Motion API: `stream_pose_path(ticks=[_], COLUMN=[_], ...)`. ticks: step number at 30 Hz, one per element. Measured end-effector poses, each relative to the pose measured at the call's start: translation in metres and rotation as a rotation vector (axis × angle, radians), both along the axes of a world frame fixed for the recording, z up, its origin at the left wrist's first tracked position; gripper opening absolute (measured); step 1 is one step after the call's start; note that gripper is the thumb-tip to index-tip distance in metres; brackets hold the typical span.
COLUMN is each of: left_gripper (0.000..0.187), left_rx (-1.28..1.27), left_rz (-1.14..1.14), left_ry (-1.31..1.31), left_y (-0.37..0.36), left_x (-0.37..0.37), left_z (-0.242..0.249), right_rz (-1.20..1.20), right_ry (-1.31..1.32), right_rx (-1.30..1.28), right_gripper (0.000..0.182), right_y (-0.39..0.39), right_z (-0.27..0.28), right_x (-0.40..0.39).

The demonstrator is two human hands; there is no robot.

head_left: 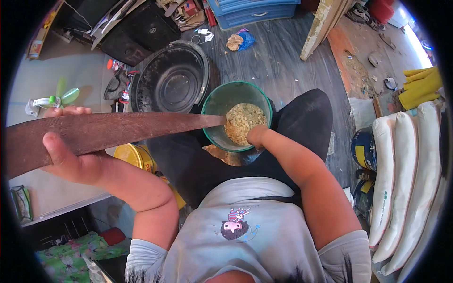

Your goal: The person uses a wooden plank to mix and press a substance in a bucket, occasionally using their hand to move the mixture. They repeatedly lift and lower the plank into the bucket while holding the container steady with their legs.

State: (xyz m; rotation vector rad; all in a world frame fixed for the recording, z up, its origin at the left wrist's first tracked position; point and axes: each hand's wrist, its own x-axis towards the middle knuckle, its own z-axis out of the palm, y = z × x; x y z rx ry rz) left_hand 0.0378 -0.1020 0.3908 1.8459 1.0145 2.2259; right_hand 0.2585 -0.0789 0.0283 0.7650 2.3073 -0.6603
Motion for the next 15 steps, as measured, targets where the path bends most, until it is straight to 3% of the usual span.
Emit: stream_pose_path(ticks=[5,9,15], left_gripper=[0.04,0.057,0.066], left_rx=[-0.092,0.072,-0.146], left_rz=[-0.047,0.034,-0.194], left_ry=[-0.023,0.104,-0.024], left_y=[0.009,0.057,0.043], left_x=[0.014,0.045,0.058], left_z=[-0.011,-0.115,-0.106], right_rz=[-0.064,-0.169,-0.429], right_ry=[0.033,0.115,0.271], right_rx=[-0.128,-0.175,-0.136], right_gripper=[0.028,0.03,0.034], right_y=[0.01,0.021,0.037], right_z=[0.0,-0.014,-0.001], right_x=[0.01,0.006,0.013])
